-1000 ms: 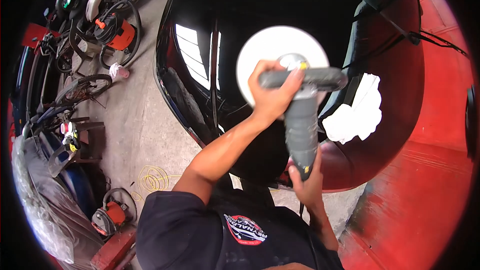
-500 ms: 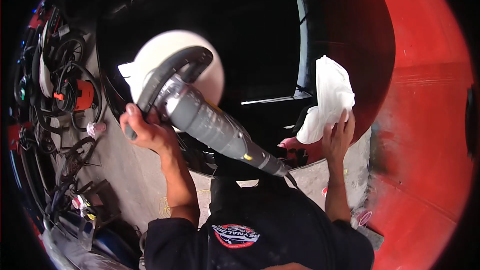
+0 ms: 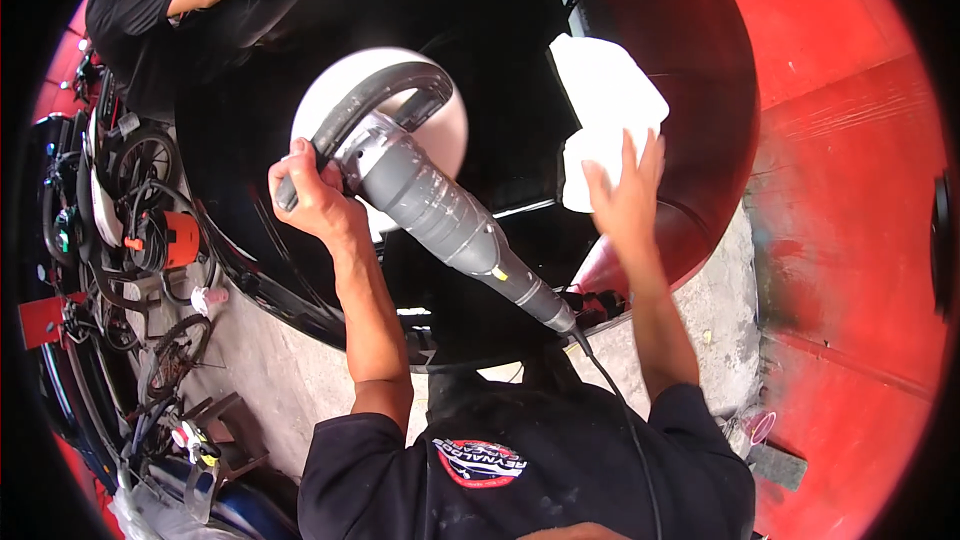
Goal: Buffering the hood of a black car with a power buffer.
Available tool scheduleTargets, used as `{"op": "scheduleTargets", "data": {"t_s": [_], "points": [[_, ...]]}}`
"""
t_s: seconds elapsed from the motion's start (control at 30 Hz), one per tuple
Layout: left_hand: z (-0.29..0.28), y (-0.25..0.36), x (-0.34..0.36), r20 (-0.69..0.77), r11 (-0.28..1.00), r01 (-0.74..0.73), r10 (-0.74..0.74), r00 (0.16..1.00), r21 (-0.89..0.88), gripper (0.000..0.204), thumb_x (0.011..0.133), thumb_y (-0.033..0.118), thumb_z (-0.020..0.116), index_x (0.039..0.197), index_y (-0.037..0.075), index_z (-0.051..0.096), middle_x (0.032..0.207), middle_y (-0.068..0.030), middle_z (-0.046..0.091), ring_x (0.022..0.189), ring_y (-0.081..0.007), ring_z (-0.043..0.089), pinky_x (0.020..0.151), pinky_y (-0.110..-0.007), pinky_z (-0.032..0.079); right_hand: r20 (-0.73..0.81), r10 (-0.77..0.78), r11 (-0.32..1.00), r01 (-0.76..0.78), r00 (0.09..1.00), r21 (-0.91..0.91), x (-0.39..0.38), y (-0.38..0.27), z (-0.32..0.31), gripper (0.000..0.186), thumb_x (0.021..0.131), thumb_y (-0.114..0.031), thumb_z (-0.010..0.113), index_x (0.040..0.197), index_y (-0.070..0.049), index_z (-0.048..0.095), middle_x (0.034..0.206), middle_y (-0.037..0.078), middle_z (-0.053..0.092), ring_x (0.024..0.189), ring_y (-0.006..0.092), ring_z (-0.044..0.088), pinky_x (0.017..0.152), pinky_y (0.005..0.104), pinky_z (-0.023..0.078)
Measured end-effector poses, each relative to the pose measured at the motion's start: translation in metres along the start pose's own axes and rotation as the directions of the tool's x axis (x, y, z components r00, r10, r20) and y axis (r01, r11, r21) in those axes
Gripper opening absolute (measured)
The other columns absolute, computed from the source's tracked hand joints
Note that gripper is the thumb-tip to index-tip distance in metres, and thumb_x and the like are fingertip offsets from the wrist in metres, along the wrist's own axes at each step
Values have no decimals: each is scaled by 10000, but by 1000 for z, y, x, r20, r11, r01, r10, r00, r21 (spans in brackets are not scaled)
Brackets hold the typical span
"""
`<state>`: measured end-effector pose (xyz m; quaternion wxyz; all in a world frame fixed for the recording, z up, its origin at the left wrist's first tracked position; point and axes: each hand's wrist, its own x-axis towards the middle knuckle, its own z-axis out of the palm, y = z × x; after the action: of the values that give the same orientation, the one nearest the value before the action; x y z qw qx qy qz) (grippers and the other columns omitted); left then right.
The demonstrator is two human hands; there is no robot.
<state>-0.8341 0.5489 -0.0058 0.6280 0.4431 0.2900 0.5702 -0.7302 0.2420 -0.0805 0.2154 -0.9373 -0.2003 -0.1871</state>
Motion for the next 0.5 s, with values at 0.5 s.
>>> {"op": "scheduleTargets", "data": {"t_s": [0.5], "points": [[96, 59, -258, 711, 981, -194, 130, 691, 9, 215, 761, 92, 848, 856, 10, 673, 749, -75, 699, 641, -138, 671, 581, -273, 529, 787, 81, 288, -771, 611, 568, -192, 37, -164, 730, 742, -349, 882, 1282, 18, 556, 1099, 152, 694, 978, 260, 682, 887, 390, 532]]}}
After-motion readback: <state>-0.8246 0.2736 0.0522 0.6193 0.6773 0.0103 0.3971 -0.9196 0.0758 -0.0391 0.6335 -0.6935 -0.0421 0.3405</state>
